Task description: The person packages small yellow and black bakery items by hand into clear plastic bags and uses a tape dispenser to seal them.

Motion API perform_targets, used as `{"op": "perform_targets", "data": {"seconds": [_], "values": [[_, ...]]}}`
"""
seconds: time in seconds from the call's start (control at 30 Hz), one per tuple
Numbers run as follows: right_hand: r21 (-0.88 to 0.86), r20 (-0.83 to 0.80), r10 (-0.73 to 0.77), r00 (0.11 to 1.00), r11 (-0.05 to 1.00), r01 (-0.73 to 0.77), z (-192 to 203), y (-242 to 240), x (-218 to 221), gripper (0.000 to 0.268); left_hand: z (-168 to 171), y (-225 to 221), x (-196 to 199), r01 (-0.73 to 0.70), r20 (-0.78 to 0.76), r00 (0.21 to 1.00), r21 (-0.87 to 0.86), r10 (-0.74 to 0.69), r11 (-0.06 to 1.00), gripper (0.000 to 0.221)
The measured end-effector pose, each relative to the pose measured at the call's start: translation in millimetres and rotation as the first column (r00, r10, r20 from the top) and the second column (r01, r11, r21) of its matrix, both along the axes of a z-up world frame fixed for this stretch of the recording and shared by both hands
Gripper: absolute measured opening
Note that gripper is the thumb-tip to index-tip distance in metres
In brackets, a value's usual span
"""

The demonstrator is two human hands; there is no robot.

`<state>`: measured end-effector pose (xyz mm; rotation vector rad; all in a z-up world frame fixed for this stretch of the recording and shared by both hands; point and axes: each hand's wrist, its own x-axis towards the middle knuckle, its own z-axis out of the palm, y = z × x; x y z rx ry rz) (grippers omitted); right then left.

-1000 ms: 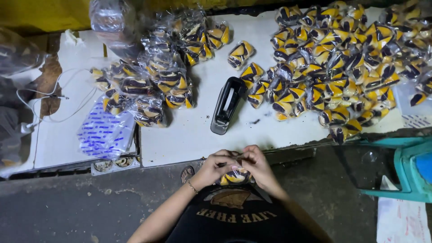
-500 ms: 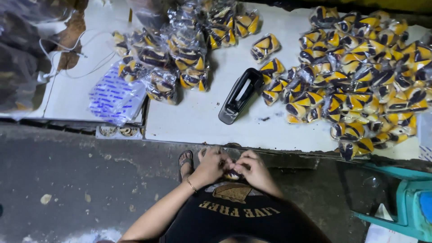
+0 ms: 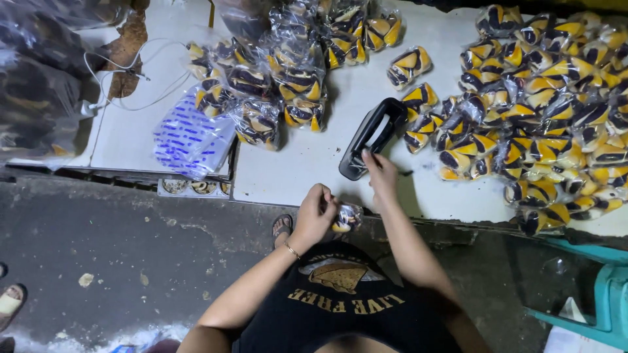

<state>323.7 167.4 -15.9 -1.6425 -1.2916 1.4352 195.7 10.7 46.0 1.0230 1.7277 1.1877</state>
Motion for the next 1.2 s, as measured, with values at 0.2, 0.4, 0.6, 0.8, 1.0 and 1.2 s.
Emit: {"op": "perform_targets", "data": {"seconds": [0.2, 0.4, 0.6, 0.8, 1.0, 1.2], "values": [[0.461, 0.088, 0.033, 0.996, 0.885, -0.07, 24, -34, -10, 0.015, 4, 14, -38, 0.056, -0.074, 0.996, 0.051, -0.052, 0.997, 0.015], [0.495, 0.059, 0.121, 0.991, 0.858, -0.135, 40, -75, -1, 0.011, 6, 25, -65, 0.149, -0.074, 0.986, 0.035, -0.147, 0.988, 0.013], [0.497, 0.147, 0.15, 0.978, 0.843, -0.204, 59, -107, -48, 0.038, 22, 14, -80, 0.256, -0.137, 0.963, 0.181, -0.233, 0.95, 0.008], [0.461, -0.007, -0.02, 1.0, 0.887, 0.02, 55, -141, -87, 0.022, 2, 4, -106, 0.359, -0.214, 0.929, 0.333, -0.3, 0.872, 0.003], [0.145, -0.283, 0.328, 0.901, 0.944, -0.297, 65, -142, -94, 0.044, 3, 45, -209, 0.202, -0.044, 0.974, 0.611, -0.222, 0.766, 0.042], [-0.03, -0.516, -0.306, 0.8, 0.94, 0.341, 110, -87, -57, 0.023, 2, 136, -344, 0.172, -0.561, 0.827, 0.311, 0.034, 0.935, 0.03]]}}
